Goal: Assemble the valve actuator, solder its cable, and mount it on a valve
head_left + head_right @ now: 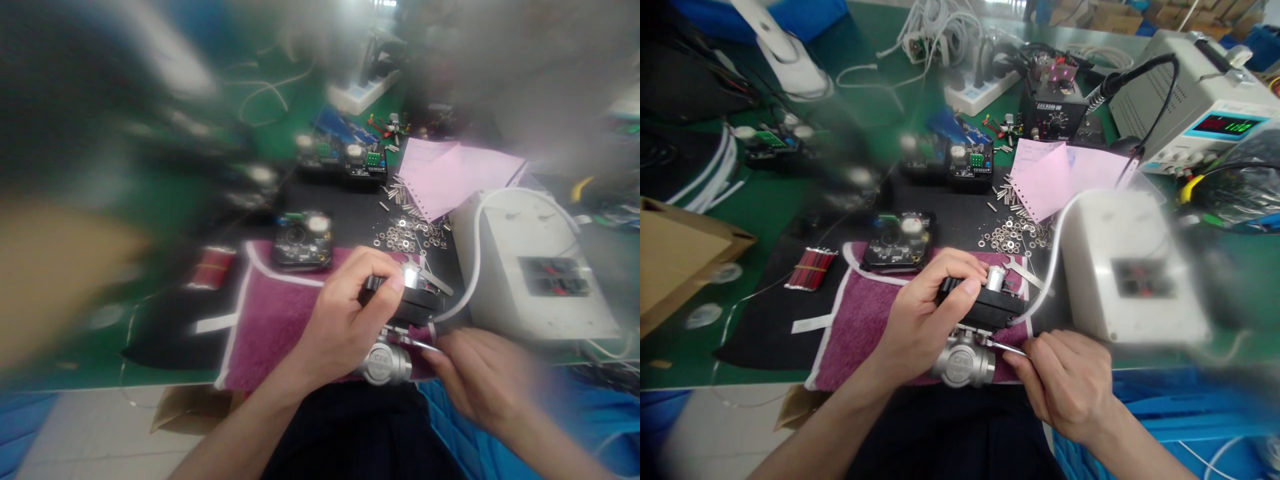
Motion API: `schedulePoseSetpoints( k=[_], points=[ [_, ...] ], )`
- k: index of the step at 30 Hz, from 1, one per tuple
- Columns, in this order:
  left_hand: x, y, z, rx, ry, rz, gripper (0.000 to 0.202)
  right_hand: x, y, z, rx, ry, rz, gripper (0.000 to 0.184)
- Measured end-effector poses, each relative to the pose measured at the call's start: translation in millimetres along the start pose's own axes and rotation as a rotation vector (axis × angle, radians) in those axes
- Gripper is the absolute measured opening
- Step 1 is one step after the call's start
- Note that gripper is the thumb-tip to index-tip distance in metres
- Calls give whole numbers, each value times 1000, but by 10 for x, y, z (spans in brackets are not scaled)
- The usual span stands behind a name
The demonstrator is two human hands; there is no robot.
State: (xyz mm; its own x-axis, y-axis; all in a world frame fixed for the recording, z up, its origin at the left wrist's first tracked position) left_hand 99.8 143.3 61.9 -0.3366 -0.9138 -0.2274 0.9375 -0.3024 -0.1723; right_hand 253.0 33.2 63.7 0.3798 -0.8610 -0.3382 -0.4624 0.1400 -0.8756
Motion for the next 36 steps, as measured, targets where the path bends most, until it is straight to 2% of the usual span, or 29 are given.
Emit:
schedulePoseSetpoints(
  k=[2,7,12,16,20,23,29,33,36],
  points=[
    [-3,-11,-12,-1,-10,7,12,5,42,9,-11,-8,-6,19],
    [-16,-18,-45,8,-38,15,12,-14,117,68,23,15,1,36],
    [-3,-9,-67,-9,-61,32,12,-12,143,107,-36,27,-64,34],
    [30,-62,-151,3,-115,90,14,30,29,52,-80,23,-147,22],
    [52,-100,-198,1,-133,132,13,-16,-233,-70,16,-16,-192,12],
    [54,-95,-209,14,-147,133,14,-100,-369,-142,131,-78,-229,17],
    [80,-81,-192,64,-176,117,17,-379,-495,-224,267,-125,-309,27],
    [107,-42,-193,69,-203,79,20,-672,-559,-470,232,-225,-366,26],
    [105,-41,-194,49,-210,74,23,-835,-538,-629,289,-328,-432,22]
  ],
)
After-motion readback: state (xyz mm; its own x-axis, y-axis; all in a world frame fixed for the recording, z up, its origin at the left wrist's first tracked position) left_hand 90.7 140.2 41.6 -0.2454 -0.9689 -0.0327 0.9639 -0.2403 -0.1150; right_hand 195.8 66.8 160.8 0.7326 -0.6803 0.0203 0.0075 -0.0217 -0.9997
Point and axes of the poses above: each hand's wrist, its own x-axis away from the middle knuckle, its own y-axis out of the palm, z = x × y, the point moved 9 cm from there along -x, towards the middle knuckle, and after that the axes turned 4 degrees about -x, right-handed, at the moved point
